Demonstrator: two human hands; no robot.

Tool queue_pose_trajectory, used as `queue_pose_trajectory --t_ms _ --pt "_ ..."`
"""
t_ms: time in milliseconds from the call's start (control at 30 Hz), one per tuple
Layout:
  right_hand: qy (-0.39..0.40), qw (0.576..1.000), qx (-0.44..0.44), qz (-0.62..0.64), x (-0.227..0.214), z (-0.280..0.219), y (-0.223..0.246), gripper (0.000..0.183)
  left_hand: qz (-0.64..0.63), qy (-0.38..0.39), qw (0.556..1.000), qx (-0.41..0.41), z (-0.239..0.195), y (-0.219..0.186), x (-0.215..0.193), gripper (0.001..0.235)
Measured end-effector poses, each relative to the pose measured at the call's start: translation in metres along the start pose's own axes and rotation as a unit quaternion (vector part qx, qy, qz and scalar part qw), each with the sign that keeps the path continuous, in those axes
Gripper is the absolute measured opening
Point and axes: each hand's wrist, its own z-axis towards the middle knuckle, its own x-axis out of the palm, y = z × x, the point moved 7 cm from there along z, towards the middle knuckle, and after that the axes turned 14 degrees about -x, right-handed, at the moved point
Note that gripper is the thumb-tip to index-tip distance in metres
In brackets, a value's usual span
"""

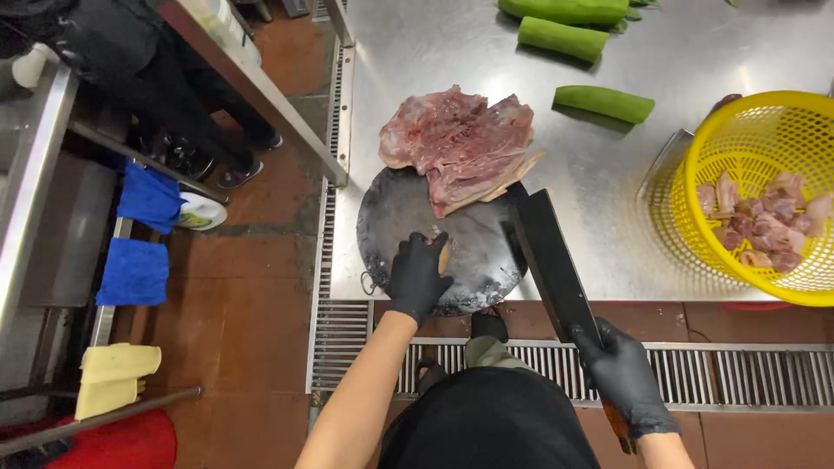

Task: The person is cutting raw meat on a black cutting board using a large cleaver. They separate different parts of the meat and place the cut pieces into a yellow basket. The person also handles green vegetables and other kitchen items on the stainless steel counter.

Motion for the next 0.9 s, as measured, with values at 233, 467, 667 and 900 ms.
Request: queue_pose_trajectory --t_ms 233,467,667,900 --pt "0.056 0.991 -0.068 -0.104 0.034 0.016 0.033 0.035 -0.308 -0.118 0.941 -0.069 0.014 0.056 -0.001 0.026" --pt "0.038 0.984 -0.162 -0.061 0.060 0.036 0.041 0.026 0.068 -0.150 0.985 -0.056 0.001 -0.002 -0.013 0.056" --pt "0.039 0.983 -0.164 -0.074 0.056 0.046 0.030 0.026 -0.105 -0.094 0.986 -0.087 0.031 0.022 0.004 0.047" --pt "0.039 0.952 -0.221 -0.209 0.078 0.035 0.085 0.040 -0.480 -0.124 0.852 -0.168 0.002 0.083 0.011 0.057"
